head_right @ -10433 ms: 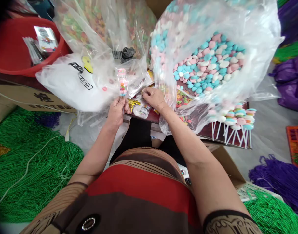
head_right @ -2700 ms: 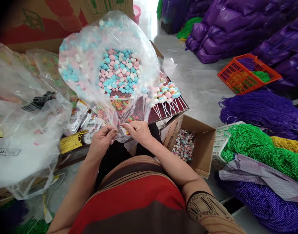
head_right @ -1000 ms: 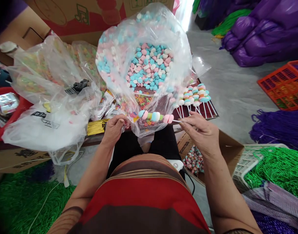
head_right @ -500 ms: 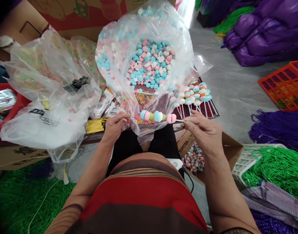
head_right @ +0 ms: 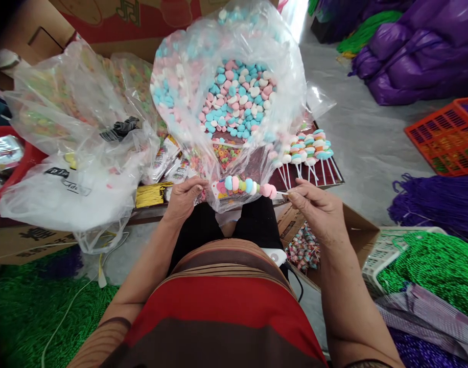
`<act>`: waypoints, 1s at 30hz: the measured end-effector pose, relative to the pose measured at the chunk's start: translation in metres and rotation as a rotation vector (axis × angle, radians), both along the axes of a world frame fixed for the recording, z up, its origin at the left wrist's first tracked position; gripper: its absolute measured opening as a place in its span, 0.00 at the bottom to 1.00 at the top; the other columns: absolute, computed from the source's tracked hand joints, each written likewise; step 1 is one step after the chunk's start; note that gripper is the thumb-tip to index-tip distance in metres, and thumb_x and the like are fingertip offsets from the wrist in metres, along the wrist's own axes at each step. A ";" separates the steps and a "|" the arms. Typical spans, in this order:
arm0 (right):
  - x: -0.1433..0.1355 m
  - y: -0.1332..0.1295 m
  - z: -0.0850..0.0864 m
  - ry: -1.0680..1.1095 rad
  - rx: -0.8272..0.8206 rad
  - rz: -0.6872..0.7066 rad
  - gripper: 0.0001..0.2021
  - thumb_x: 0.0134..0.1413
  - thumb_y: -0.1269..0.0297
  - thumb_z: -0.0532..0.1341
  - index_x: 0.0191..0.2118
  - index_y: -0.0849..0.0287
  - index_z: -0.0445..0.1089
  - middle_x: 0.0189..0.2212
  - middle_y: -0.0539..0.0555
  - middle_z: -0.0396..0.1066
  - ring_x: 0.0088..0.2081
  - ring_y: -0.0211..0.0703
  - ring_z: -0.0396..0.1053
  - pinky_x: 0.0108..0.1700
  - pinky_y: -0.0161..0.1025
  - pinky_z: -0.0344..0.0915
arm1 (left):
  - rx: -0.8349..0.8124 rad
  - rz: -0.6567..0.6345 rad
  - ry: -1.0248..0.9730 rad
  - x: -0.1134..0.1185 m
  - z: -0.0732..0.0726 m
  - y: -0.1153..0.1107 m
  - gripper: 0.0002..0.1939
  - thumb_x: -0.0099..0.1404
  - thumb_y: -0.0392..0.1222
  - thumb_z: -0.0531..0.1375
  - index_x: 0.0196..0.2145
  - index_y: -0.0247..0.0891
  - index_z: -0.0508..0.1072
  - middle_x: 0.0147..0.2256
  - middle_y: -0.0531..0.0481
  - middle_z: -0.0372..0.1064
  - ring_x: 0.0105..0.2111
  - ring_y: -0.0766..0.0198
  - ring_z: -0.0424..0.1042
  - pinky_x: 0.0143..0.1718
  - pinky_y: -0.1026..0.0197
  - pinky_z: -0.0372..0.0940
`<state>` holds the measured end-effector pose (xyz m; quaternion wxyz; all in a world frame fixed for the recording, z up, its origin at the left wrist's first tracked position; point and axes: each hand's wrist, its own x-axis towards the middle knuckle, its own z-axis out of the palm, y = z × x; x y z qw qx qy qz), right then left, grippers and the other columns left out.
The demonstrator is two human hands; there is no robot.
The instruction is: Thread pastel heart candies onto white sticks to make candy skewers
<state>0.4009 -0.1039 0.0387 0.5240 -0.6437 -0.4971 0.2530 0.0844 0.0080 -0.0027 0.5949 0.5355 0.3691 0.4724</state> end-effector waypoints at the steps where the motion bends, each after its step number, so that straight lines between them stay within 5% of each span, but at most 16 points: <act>1: 0.001 0.000 -0.001 0.007 -0.011 0.001 0.11 0.51 0.49 0.71 0.24 0.48 0.78 0.25 0.49 0.75 0.47 0.57 0.79 0.66 0.64 0.64 | -0.010 -0.002 -0.006 0.001 0.000 0.000 0.17 0.57 0.57 0.72 0.33 0.41 0.85 0.30 0.50 0.76 0.26 0.70 0.67 0.26 0.66 0.63; 19: -0.001 0.004 -0.002 0.195 -0.125 0.021 0.17 0.40 0.42 0.75 0.25 0.51 0.79 0.26 0.52 0.80 0.54 0.61 0.77 0.63 0.62 0.67 | -0.206 0.030 -0.202 0.011 0.010 -0.001 0.22 0.44 0.60 0.77 0.25 0.39 0.83 0.21 0.54 0.69 0.20 0.73 0.63 0.19 0.67 0.59; 26: -0.015 0.009 -0.009 0.187 -0.110 0.030 0.15 0.45 0.47 0.74 0.23 0.52 0.77 0.22 0.50 0.76 0.48 0.58 0.79 0.60 0.58 0.70 | -0.192 -0.136 -0.164 0.010 0.014 -0.006 0.21 0.50 0.58 0.76 0.35 0.40 0.85 0.22 0.54 0.70 0.21 0.73 0.64 0.23 0.67 0.60; 30: -0.015 0.009 -0.011 0.177 -0.123 0.046 0.14 0.45 0.48 0.74 0.23 0.52 0.78 0.25 0.49 0.77 0.51 0.57 0.78 0.64 0.59 0.66 | -0.149 -0.090 -0.053 0.008 0.019 -0.007 0.19 0.51 0.57 0.75 0.31 0.39 0.84 0.26 0.51 0.75 0.25 0.71 0.69 0.27 0.68 0.62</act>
